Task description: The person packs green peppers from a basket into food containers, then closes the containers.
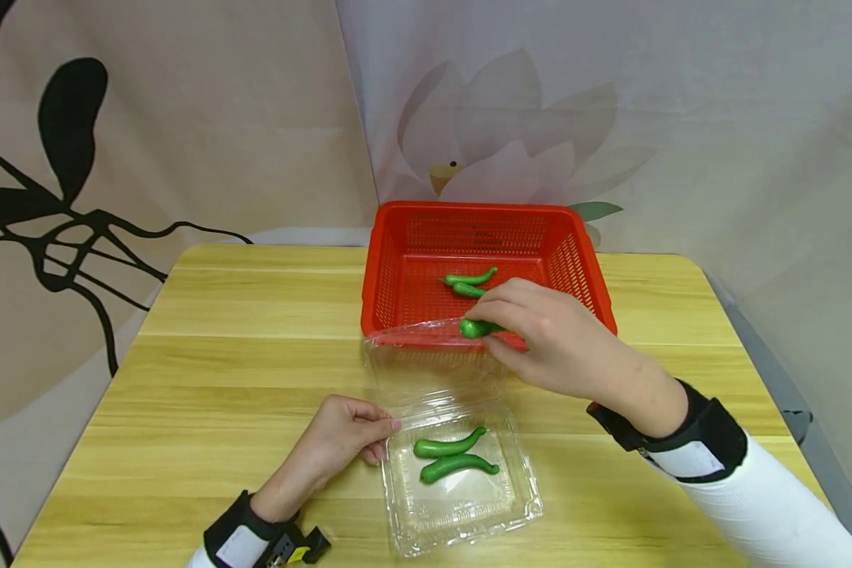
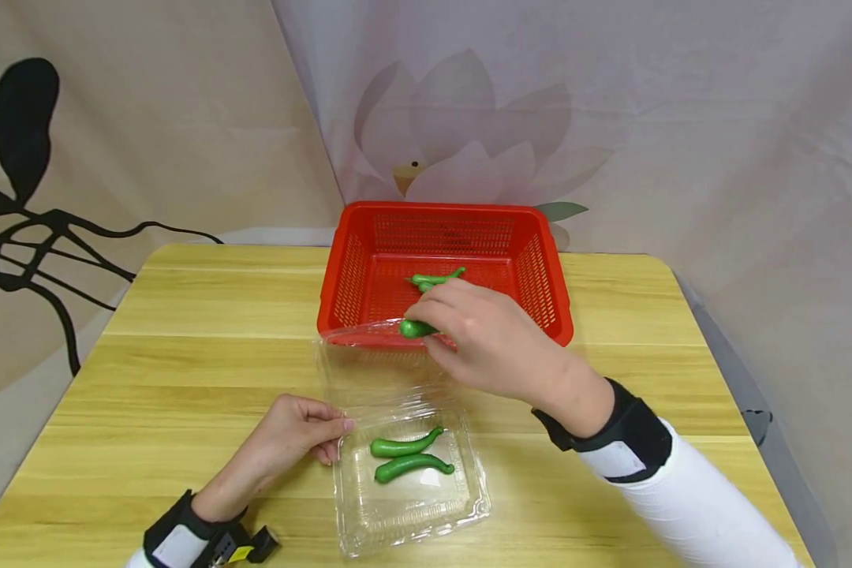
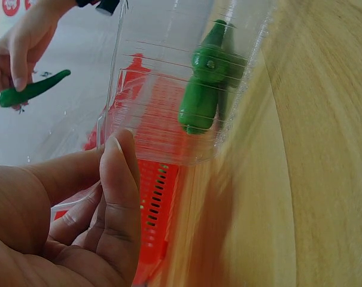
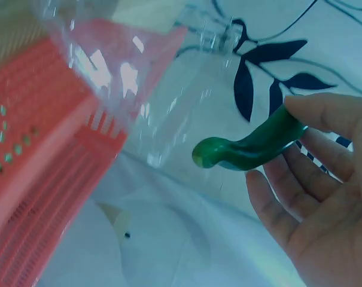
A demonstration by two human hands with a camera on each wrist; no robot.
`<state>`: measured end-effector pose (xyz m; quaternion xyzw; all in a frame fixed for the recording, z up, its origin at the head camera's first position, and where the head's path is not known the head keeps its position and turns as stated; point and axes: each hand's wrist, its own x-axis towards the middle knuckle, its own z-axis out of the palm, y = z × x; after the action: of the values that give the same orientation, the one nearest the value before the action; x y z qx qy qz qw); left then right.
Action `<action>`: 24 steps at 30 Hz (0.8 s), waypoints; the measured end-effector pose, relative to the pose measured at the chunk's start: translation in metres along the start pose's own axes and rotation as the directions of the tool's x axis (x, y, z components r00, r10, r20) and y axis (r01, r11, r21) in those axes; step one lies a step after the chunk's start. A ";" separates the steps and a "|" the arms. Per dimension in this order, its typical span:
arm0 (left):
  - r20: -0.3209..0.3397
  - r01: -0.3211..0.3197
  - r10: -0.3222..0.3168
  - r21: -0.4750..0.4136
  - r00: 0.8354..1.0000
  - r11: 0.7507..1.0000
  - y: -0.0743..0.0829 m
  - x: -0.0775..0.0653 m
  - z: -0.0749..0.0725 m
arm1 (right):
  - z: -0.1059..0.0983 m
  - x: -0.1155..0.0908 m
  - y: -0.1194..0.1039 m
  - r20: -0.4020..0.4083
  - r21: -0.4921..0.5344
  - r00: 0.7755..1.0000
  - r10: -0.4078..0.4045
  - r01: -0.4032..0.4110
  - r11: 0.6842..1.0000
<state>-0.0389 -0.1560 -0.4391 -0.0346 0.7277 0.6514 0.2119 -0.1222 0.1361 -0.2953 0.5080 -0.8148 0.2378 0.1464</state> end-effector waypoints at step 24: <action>0.002 0.020 -0.020 0.000 1.000 1.000 0.001 0.001 0.001 | 0.081 -0.043 -0.051 0.303 0.030 0.948 -0.097 0.092 0.995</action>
<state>-0.0395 -0.1548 -0.4385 -0.0412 0.7271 0.6492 0.2195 -0.0575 0.1061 -0.3723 0.5781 -0.8005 0.1560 0.0265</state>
